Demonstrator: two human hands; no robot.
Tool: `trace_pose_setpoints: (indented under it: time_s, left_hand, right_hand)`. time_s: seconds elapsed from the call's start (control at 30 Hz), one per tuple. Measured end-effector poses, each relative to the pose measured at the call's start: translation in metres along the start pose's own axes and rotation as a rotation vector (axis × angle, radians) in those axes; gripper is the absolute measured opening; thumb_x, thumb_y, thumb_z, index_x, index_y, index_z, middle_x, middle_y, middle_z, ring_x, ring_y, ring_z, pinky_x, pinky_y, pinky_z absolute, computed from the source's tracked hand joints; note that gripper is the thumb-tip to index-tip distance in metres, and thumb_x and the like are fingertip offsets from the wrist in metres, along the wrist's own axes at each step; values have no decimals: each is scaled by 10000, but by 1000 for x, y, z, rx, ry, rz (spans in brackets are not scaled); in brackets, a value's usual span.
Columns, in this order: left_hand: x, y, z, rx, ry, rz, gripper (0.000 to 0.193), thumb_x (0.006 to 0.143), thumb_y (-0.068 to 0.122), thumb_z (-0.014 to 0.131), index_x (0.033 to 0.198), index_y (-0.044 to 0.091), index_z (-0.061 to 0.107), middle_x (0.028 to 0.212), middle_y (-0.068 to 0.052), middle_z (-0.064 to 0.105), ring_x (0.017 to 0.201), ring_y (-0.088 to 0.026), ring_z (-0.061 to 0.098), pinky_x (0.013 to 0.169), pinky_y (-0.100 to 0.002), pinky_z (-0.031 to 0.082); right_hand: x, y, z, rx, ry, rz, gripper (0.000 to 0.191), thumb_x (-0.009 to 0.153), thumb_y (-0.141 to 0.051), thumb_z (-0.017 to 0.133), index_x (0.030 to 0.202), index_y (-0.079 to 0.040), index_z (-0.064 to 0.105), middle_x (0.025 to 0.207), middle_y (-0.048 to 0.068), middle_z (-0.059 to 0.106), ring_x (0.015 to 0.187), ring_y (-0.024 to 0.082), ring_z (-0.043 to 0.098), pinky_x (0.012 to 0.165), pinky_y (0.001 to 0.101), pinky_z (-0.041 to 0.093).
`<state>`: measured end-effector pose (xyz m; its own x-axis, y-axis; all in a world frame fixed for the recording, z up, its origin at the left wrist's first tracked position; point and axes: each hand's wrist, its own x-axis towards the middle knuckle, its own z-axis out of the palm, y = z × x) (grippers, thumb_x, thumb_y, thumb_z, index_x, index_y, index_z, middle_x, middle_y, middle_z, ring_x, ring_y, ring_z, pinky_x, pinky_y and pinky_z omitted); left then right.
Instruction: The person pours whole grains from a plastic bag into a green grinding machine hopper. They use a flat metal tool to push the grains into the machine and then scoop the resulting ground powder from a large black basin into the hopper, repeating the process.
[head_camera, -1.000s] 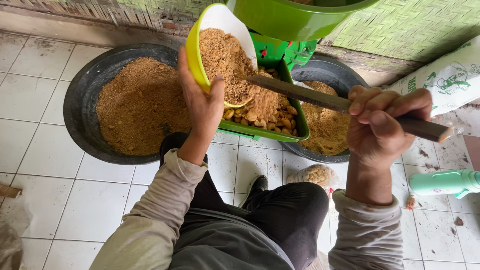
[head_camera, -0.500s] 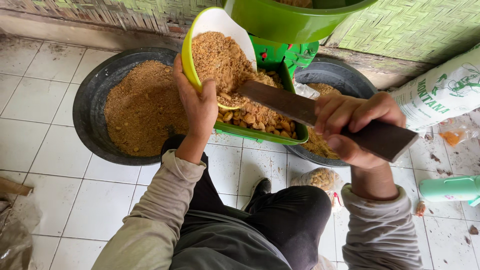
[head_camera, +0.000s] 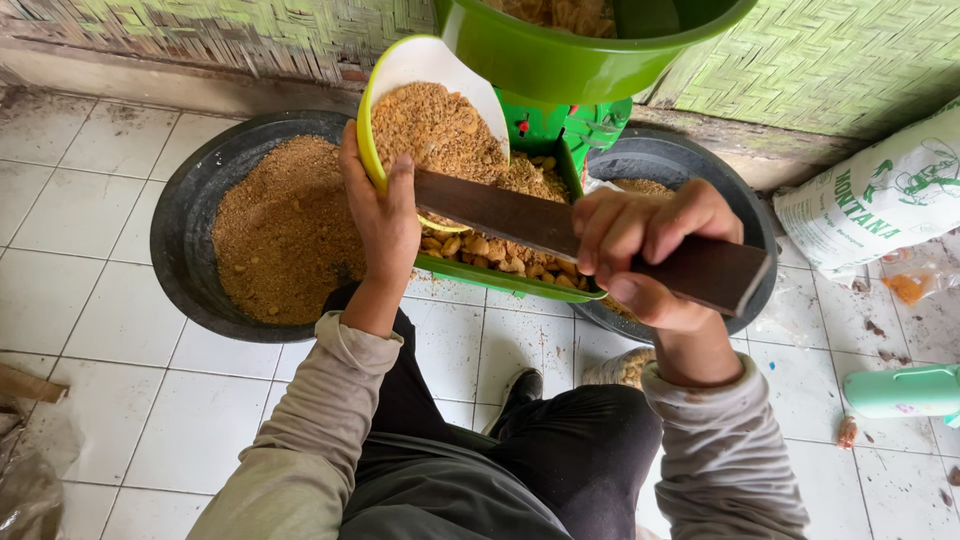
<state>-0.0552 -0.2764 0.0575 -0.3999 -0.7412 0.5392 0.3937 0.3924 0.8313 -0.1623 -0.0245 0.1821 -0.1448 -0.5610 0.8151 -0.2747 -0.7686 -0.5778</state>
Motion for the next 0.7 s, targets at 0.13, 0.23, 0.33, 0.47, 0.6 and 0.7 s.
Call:
trace_pose_setpoints:
  time_s: [0.13, 0.23, 0.33, 0.47, 0.6, 0.7]
  left_hand:
    - [-2, 7, 2, 32, 41, -7, 700, 1043, 140, 567, 1608, -44, 196, 1502, -227, 392, 1257, -258, 551, 1118, -390, 516]
    - [-3, 13, 5, 18, 63, -6, 687, 1027, 99, 570, 1592, -46, 206, 1451, -222, 409, 1217, -246, 551, 1097, -388, 525]
    - [-1, 18, 5, -1, 64, 17, 666, 1044, 92, 578, 1585, -47, 213, 1423, -212, 430, 1227, -243, 545, 1113, -391, 510]
    - [0, 20, 6, 20, 83, -25, 653, 999, 91, 586, 1552, -48, 268, 1353, -194, 465, 1127, -222, 565, 1015, -374, 537]
    - [3, 16, 7, 2, 110, 18, 622, 994, 83, 574, 1542, -55, 313, 1372, -192, 478, 1187, -230, 561, 1067, -383, 513]
    - [6, 14, 7, -29, 112, -6, 602, 989, 100, 575, 1518, -59, 336, 1333, -187, 480, 1146, -227, 556, 1023, -383, 516]
  right_hand:
    - [-14, -5, -20, -61, 21, -11, 333, 858, 9, 721, 1000, -125, 451, 688, 98, 627, 682, 243, 667, 850, 450, 546]
    - [-19, -11, -33, -54, 102, -14, 336, 882, 1, 725, 1019, -122, 444, 709, 96, 626, 693, 236, 670, 847, 425, 529]
    - [-13, -9, -38, -35, 146, -91, 341, 867, -7, 731, 1000, -112, 435, 739, 77, 628, 681, 216, 666, 856, 432, 556]
    - [0, 14, -34, -21, 208, -165, 331, 865, 19, 727, 976, -120, 448, 698, 94, 631, 661, 232, 672, 775, 406, 571]
    - [-6, 32, -27, -51, 165, -88, 326, 883, 38, 716, 986, -123, 451, 713, 100, 618, 681, 235, 667, 747, 394, 544]
    - [-17, 21, -33, -91, 136, -40, 314, 880, 25, 711, 989, -127, 460, 700, 102, 619, 694, 247, 660, 832, 427, 543]
